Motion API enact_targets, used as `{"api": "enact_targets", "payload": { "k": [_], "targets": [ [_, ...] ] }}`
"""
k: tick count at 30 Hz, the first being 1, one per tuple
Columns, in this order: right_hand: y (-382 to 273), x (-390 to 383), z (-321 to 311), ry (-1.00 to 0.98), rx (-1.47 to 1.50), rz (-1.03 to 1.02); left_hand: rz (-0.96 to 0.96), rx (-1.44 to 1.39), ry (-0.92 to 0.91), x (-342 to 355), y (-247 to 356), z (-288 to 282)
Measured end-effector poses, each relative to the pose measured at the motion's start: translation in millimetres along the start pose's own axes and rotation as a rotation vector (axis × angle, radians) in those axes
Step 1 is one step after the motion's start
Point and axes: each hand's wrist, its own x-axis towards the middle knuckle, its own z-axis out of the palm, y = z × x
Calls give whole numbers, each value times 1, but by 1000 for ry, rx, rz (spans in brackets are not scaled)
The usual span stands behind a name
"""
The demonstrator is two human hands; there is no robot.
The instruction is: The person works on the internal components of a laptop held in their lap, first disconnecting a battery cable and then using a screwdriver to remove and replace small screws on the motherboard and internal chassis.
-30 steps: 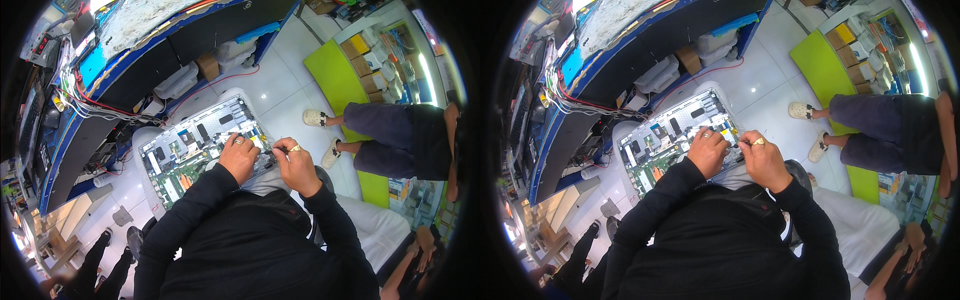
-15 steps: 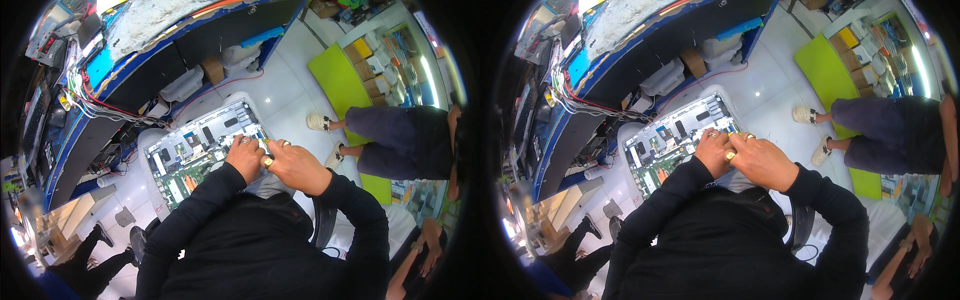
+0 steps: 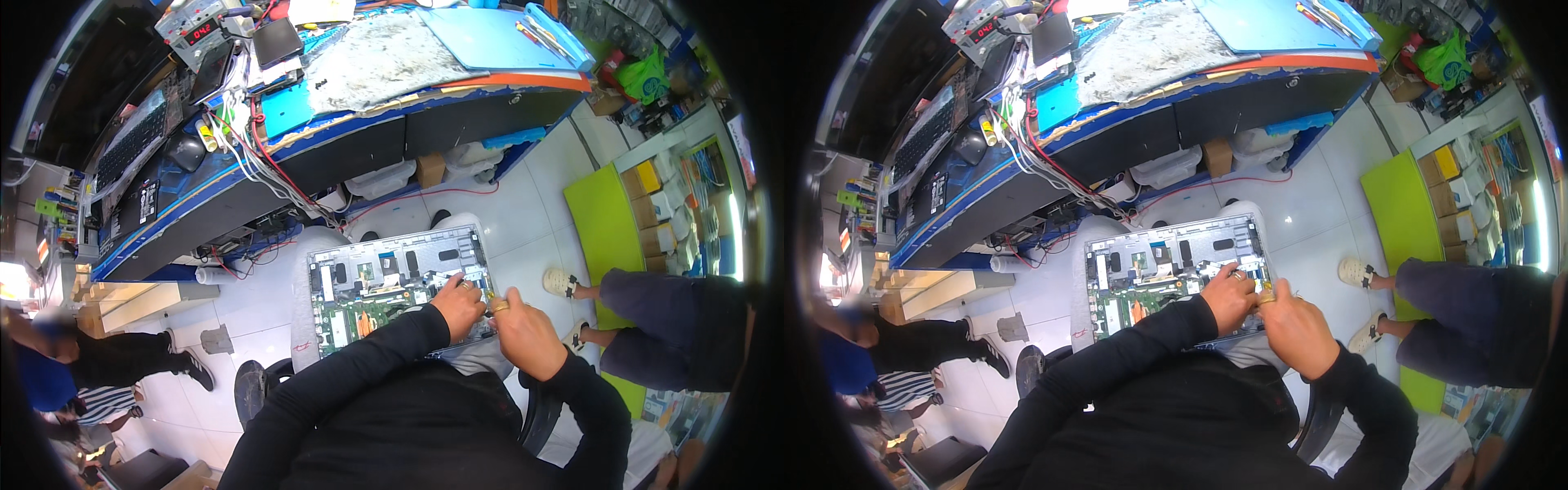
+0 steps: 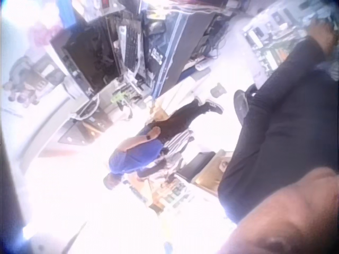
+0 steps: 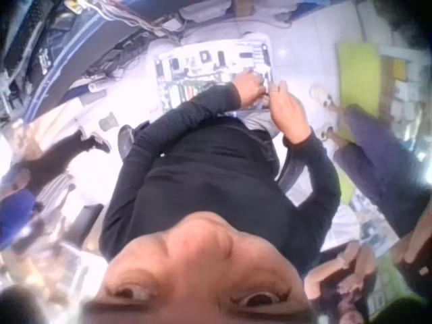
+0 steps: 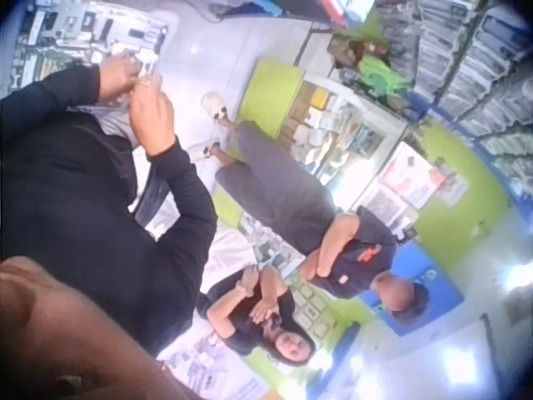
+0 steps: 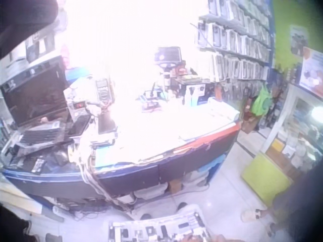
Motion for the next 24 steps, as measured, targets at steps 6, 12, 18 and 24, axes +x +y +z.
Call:
{"api": "enact_targets", "payload": {
  "k": [6, 12, 18, 24],
  "targets": [
    [0, -5, 4, -3, 81, 136, 17, -23, 11, 1, -3, 1],
    [5, -6, 8, 91, 113, 83, 32, -20, 17, 2, -4, 5],
    [7, -5, 9, 138, 110, 37, 33, -25, -1, 4, -3, 2],
    [5, -5, 8, 140, 80, 85, 41, -26, 42, 4, -3, 5]
  ]
}}
